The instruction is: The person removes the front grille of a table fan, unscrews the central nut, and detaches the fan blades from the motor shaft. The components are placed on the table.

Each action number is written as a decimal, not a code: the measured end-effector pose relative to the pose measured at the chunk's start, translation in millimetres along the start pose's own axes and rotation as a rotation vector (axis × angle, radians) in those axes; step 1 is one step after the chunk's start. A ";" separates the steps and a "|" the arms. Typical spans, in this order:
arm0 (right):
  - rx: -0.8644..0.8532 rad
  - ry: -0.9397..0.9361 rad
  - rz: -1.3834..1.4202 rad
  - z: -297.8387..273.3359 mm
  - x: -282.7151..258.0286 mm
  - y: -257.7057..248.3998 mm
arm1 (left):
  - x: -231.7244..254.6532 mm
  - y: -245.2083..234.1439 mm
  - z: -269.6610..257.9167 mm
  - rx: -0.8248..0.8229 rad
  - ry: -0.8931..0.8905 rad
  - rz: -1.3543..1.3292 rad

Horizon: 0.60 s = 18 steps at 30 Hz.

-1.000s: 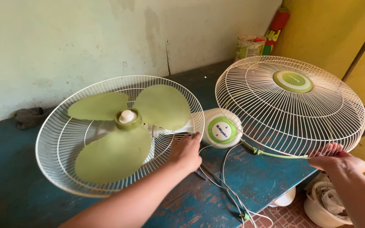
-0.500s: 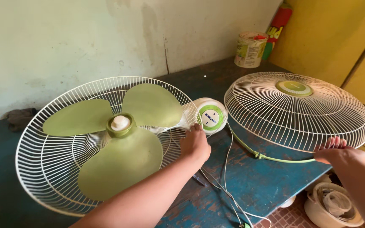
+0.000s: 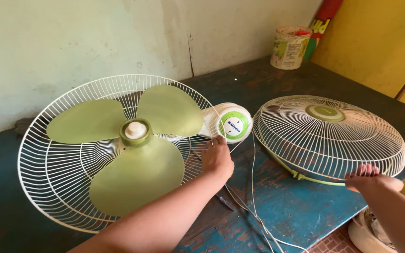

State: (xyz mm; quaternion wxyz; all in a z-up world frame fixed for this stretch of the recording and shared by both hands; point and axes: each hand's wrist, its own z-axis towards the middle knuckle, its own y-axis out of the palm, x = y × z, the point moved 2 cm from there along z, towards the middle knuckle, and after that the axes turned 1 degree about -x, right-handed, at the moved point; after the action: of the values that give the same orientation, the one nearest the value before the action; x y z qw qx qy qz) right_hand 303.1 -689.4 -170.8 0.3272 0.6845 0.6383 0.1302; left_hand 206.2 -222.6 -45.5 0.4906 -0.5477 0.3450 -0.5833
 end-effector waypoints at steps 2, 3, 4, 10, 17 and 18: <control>0.006 0.012 -0.014 8.5 1.8 -6.4 | 0.2 1.2 -3.4 0.021 0.015 0.004; 0.005 0.018 -0.012 11.0 1.7 -9.1 | 0.6 1.4 -4.8 0.031 0.025 0.005; 0.014 0.046 -0.063 13.5 4.5 -9.8 | 0.5 0.8 -5.5 0.038 0.030 0.005; 0.180 0.033 -0.344 10.2 24.7 -7.6 | -1.3 -8.2 -12.3 0.042 0.061 0.008; 0.114 -0.022 -0.666 -53.7 54.5 2.2 | -2.1 -18.8 -23.1 -0.005 0.094 -0.043; 0.124 -0.030 -0.667 -70.1 59.5 2.4 | -2.8 -18.2 -23.7 -0.010 0.100 -0.057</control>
State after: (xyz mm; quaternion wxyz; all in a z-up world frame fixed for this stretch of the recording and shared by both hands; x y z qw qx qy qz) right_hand 272.2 -612.6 -130.9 0.3190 0.4583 0.8289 -0.0334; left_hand 179.3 -218.0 -33.0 0.4531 -0.5301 0.3563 -0.6218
